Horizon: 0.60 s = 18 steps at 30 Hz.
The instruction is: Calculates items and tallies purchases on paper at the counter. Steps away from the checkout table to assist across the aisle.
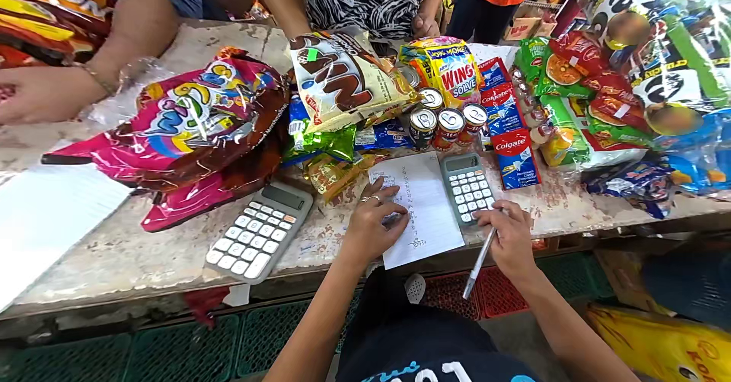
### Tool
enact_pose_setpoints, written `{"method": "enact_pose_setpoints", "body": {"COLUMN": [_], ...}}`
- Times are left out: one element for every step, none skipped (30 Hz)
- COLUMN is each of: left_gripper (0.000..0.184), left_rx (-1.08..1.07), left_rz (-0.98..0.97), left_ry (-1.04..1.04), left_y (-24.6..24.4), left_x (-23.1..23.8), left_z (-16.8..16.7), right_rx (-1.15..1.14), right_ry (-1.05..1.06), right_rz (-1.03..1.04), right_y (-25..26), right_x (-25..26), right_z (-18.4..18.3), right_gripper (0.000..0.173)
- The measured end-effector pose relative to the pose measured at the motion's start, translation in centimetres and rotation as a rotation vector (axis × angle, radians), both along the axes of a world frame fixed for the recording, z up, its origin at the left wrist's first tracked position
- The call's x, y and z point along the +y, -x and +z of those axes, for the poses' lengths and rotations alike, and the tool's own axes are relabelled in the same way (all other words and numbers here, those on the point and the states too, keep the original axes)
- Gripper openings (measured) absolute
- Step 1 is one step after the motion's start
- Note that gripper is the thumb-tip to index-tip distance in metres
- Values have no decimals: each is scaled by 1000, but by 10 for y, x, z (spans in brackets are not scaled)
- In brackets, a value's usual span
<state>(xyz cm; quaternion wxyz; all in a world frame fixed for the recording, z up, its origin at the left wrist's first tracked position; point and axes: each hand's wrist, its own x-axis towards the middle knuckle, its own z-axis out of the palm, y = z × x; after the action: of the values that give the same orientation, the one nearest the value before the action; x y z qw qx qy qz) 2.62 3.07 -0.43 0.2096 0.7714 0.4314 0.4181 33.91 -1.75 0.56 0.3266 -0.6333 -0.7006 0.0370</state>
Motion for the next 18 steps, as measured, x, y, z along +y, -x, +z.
{"method": "enact_pose_setpoints", "body": {"left_gripper": [17, 17, 17, 17, 17, 17, 17, 17, 17, 17, 17, 17, 17, 17, 17, 17, 17, 17], "left_rx": [0, 3, 6, 11, 15, 16, 12, 4, 0, 1, 2, 5, 8, 11, 9, 7, 6, 3], "left_rz": [-1, -2, -3, -3, -2, -1, -2, -3, -1, 2, 5, 9, 10, 8, 5, 3, 1, 2], "left_ry": [-3, -3, 1, 5, 5, 8, 9, 6, 7, 9, 7, 0, -3, 0, 6, 7, 6, 0], "left_y": [0, 0, -1, 0, 0, -1, -1, -2, -2, -1, 0, 0, 1, 1, 0, 0, 0, 0], "left_x": [0, 1, 1, 0, 0, 0, 1, 2, 1, 1, 0, 0, 0, 0, 0, 0, 0, 0], "left_z": [0, 0, 0, 0, 0, 1, 3, 4, 4, 3, 1, -1, -2, -1, -1, 0, 0, -1], "right_rx": [-10, -19, -29, -38, -56, -74, -80, -66, -49, -24, -10, -3, 12, 37, 60, 79, 87, 79], "right_ry": [-1, -11, -22, -25, -18, -6, -4, -10, -18, -20, -17, -16, -25, -41, -58, -79, -97, -108], "right_rz": [-6, -11, -13, -16, -26, -41, -46, -35, -17, 4, 22, 33, 35, 37, 33, 20, -6, -44], "right_y": [2, 5, 9, 14, 18, 19, 17, 15, 14, 14, 16, 16, 15, 12, 6, 0, -6, -12], "right_x": [2, 6, 11, 16, 20, 24, 25, 25, 20, 13, 6, 1, -2, -3, -3, -1, 0, 2], "right_z": [-2, -2, -1, -1, -4, -8, -10, -9, -5, -2, -2, -5, -9, -9, -6, -3, 0, -2], "right_gripper": [29, 28, 28, 27, 27, 27, 28, 29, 29, 29, 28, 28, 29, 29, 29, 28, 27, 26]}}
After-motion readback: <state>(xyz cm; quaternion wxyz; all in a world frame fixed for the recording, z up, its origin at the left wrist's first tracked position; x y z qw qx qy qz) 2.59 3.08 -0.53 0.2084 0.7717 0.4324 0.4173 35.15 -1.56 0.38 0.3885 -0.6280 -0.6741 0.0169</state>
